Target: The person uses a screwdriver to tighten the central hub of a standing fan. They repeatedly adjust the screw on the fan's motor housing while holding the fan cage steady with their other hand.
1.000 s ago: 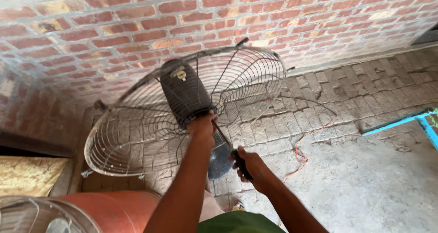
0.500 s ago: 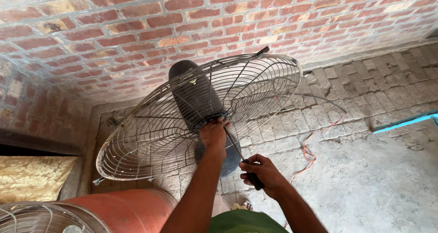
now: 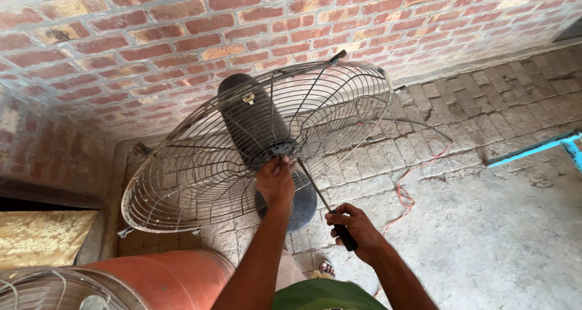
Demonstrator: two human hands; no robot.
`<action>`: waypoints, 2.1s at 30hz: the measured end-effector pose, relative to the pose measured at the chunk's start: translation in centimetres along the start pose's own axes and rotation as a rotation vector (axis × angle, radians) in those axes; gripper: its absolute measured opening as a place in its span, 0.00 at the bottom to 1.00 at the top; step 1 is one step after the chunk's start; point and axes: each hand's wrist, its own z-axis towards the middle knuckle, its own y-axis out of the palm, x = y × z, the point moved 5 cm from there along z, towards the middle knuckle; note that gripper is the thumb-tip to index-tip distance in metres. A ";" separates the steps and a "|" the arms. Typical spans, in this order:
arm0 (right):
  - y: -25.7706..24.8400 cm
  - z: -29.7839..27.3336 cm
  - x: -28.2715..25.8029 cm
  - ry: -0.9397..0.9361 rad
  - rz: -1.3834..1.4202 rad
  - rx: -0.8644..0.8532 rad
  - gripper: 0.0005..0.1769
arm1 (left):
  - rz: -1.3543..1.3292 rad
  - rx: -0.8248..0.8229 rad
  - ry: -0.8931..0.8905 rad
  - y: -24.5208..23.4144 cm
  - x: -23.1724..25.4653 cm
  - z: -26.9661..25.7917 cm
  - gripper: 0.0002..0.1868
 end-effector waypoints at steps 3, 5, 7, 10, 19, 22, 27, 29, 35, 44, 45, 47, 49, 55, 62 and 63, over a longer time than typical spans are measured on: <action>-0.1 -0.8 -0.3 -0.045 -0.003 -0.027 0.11 | 0.072 0.021 0.031 -0.9 -0.5 -0.9 0.13; 0.0 -1.5 -0.7 -0.063 -0.013 -0.034 0.11 | 0.103 0.027 0.081 -1.5 -0.2 -1.7 0.13; 0.2 -2.3 -1.2 -0.082 -0.016 -0.048 0.10 | 0.113 0.027 0.137 -1.9 0.4 -2.6 0.13; 0.7 -3.3 -1.8 -0.113 -0.019 -0.077 0.10 | 0.105 0.028 0.220 -2.4 1.1 -4.3 0.13; 3.2 -5.4 -6.4 -0.452 -0.240 -0.001 0.09 | 0.037 -0.028 0.268 -2.4 2.8 -10.0 0.13; 4.6 -6.8 -8.5 -0.522 -0.318 0.018 0.10 | 0.021 -0.057 0.216 -2.2 2.6 -11.9 0.12; 6.6 -7.7 -9.0 -0.591 -0.602 0.057 0.10 | 0.030 -0.085 0.189 -2.9 1.6 -14.1 0.12; 7.0 -7.6 -8.0 -0.616 -0.573 0.006 0.10 | 0.028 -0.061 0.217 -3.3 1.4 -14.9 0.11; 8.4 -7.8 -4.3 -0.480 -0.568 -0.052 0.10 | 0.017 0.002 0.206 -6.6 0.6 -17.7 0.10; 13.7 -9.4 1.7 -0.338 -0.687 -0.197 0.12 | 0.014 0.222 0.158 -14.9 -0.1 -21.2 0.09; 14.4 -9.5 2.3 -0.324 -0.695 -0.210 0.12 | 0.031 0.250 0.144 -15.7 0.0 -21.7 0.09; 15.7 -9.7 3.5 -0.313 -0.705 -0.243 0.11 | 0.057 0.310 0.170 -17.8 0.7 -22.5 0.10; 17.3 -9.9 4.8 -0.311 -0.705 -0.286 0.11 | 0.052 0.345 0.199 -19.8 1.4 -23.2 0.11; 23.6 -10.9 10.7 -0.264 -0.661 -0.428 0.09 | 0.150 0.415 0.238 -28.0 4.2 -26.4 0.09; 31.2 -14.4 19.0 -0.238 -0.745 -0.529 0.08 | 0.234 0.512 0.241 -39.0 6.1 -31.5 0.09; 32.3 -15.2 20.0 -0.259 -0.790 -0.540 0.09 | 0.250 0.516 0.260 -40.3 6.3 -32.2 0.09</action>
